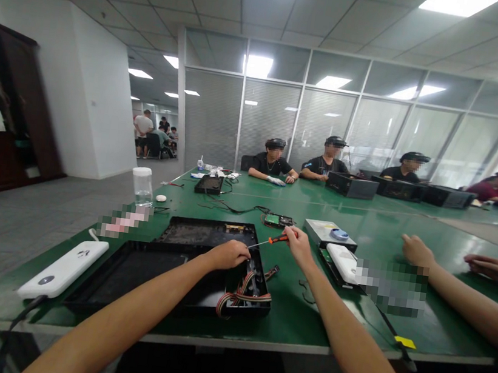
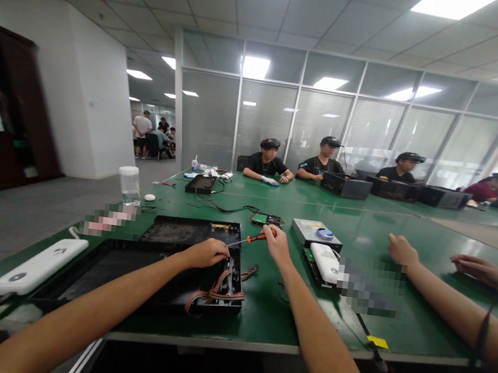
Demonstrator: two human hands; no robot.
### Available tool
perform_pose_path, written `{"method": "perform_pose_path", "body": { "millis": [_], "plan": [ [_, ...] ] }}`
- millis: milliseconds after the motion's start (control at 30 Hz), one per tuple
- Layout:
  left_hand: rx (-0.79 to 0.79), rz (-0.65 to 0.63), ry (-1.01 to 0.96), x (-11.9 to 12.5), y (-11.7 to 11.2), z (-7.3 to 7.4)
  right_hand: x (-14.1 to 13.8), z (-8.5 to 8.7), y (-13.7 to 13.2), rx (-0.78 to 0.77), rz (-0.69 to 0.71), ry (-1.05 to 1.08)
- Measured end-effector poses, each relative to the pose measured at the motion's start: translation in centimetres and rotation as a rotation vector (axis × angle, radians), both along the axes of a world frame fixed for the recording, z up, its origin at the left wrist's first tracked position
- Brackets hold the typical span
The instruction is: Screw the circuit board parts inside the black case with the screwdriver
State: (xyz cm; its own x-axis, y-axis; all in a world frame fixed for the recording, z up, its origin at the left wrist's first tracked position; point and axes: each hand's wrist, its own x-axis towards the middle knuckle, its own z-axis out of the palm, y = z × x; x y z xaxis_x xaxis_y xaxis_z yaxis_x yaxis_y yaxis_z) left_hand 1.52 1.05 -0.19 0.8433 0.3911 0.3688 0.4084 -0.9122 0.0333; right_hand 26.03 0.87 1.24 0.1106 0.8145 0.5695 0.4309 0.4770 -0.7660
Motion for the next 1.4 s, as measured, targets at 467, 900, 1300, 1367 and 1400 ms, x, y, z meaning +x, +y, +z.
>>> {"method": "perform_pose_path", "body": {
  "millis": [467, 900, 1300, 1367, 1400],
  "plan": [
    [0.200, 0.003, 0.148, 0.23, 0.43, -0.28, 0.55, 0.35, -0.33, 0.142, -0.054, -0.009],
    [0.192, 0.021, 0.161, -0.22, 0.29, 0.02, 0.31, 0.54, -0.63, 0.139, -0.037, -0.033],
    [-0.074, 0.013, -0.038, -0.35, 0.59, -0.55, 0.19, 0.39, -0.65, 0.133, -0.031, -0.087],
    [-0.092, 0.020, -0.053, -0.34, 0.50, -0.58, 0.13, 0.38, -0.69, 0.136, -0.023, -0.100],
    [-0.097, 0.023, -0.058, -0.33, 0.47, -0.58, 0.09, 0.38, -0.71, 0.138, -0.019, -0.107]
  ]
}}
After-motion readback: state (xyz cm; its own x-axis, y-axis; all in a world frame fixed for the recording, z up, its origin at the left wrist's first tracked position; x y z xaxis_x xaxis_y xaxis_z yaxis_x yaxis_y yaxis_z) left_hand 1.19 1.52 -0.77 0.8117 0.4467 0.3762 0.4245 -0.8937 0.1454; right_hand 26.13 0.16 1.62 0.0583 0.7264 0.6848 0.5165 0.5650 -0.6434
